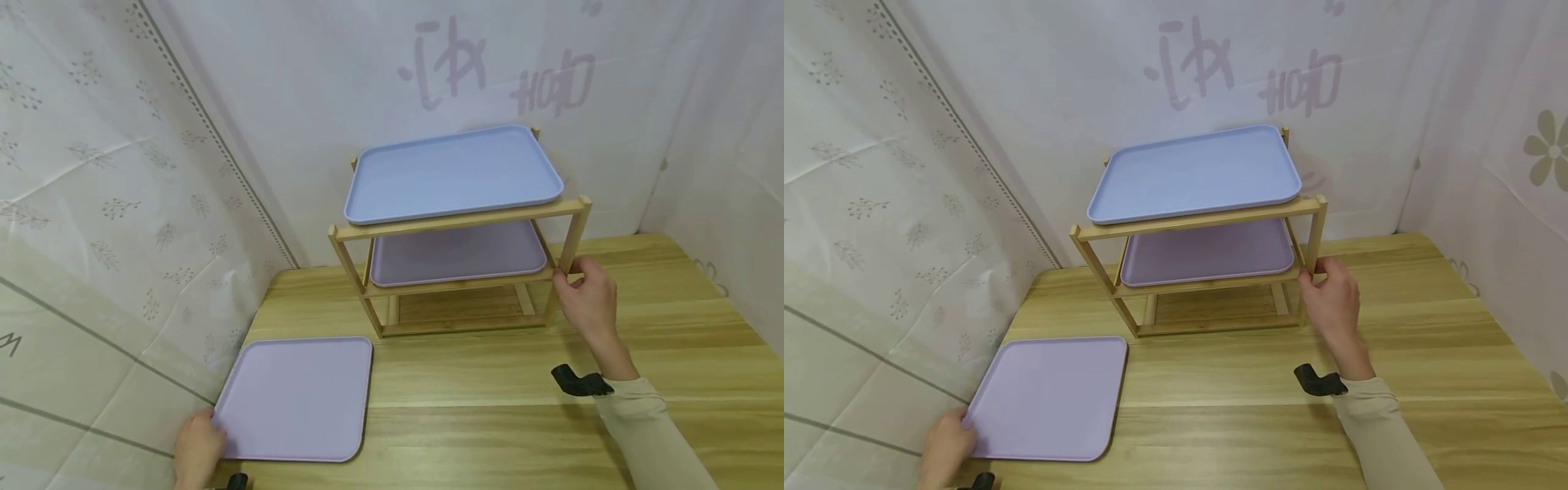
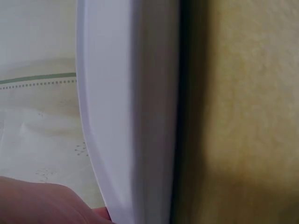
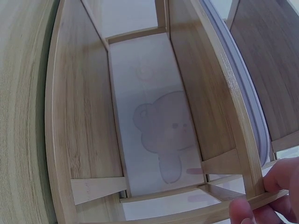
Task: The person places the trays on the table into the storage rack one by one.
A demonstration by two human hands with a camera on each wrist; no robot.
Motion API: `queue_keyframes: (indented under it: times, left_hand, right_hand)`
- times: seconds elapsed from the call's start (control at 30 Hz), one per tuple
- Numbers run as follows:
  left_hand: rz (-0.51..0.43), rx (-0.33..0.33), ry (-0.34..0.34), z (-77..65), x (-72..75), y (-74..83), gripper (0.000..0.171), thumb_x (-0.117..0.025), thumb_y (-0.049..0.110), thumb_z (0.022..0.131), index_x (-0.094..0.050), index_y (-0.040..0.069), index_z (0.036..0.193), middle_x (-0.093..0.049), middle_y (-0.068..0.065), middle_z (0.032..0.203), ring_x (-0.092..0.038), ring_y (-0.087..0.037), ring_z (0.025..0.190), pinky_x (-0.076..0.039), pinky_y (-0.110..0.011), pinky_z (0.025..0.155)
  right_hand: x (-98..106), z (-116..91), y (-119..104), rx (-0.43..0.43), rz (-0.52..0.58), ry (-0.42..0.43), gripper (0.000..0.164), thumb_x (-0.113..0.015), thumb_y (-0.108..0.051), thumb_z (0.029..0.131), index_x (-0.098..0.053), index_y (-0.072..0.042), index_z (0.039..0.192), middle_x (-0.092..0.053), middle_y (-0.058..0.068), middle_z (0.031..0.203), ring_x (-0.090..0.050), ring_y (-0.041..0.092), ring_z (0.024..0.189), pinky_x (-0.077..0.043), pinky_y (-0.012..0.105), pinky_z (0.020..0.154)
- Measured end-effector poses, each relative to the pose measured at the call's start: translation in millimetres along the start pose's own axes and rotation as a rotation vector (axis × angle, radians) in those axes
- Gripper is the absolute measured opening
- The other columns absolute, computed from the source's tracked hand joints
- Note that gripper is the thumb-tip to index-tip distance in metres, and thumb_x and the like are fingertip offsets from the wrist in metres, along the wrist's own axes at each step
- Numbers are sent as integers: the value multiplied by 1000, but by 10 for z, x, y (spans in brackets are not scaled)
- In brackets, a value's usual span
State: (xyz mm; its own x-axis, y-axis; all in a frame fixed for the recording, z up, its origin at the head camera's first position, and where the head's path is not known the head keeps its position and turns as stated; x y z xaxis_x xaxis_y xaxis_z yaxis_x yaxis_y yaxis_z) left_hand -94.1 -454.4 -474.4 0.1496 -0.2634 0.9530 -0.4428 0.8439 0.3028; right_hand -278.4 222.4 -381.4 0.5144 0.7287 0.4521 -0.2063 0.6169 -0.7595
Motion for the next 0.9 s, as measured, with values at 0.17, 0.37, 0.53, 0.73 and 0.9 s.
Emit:
queue_keyframes:
  times: [0.17,0.37,0.53,0.73,0.9]
  left_hand:
    - [0,-29,36,2,3,-8,36,-50,-4,72,-59,-18,104,-56,-44,97,-53,-61,91,-45,-63,78]
    - [-6,13,56,7,-45,-60,36,-50,-3,72,-60,-15,105,-55,-44,96,-53,-60,91,-45,-63,74]
    - [10,16,44,13,-70,-70,33,-51,-1,72,-58,-16,100,-54,-45,92,-51,-61,87,-43,-62,73]
    - [39,-36,-33,48,-76,-46,34,-49,1,72,-56,-21,97,-58,-42,91,-55,-58,85,-42,-59,72]
    - [-31,-10,-111,46,-58,-41,38,-41,3,82,-55,-21,107,-59,-41,101,-55,-57,94,-45,-56,76]
  right_hand:
    - [-3,-3,4,-4,-2,-8,18,-62,-16,88,-64,1,92,-67,19,79,-41,-13,47,-35,17,44]
    - [11,-12,-13,-9,-4,-15,18,-63,-16,88,-64,1,93,-67,20,79,-41,-15,47,-35,16,45]
    - [24,-13,-43,-5,0,-18,18,-63,-16,88,-64,1,94,-67,21,80,-40,-16,49,-35,15,46]
    - [23,-7,-45,1,-5,-12,18,-64,-16,88,-65,1,94,-67,20,80,-40,-17,49,-35,14,47]
    - [9,-6,-21,4,-14,-12,18,-63,-16,88,-64,1,93,-66,19,79,-41,-15,50,-35,15,47]
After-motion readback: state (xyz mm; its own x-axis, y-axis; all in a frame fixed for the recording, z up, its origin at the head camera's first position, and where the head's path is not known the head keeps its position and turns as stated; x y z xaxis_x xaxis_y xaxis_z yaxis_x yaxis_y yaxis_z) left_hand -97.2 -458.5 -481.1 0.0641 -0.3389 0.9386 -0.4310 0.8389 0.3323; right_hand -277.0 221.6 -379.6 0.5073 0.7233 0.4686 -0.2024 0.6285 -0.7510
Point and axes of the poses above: each hand's wrist, its own z-axis towards the middle knuckle, its own x-axis out of the back of the hand, y = z × x, the point moved 8 cm from there along z, towards the middle knuckle
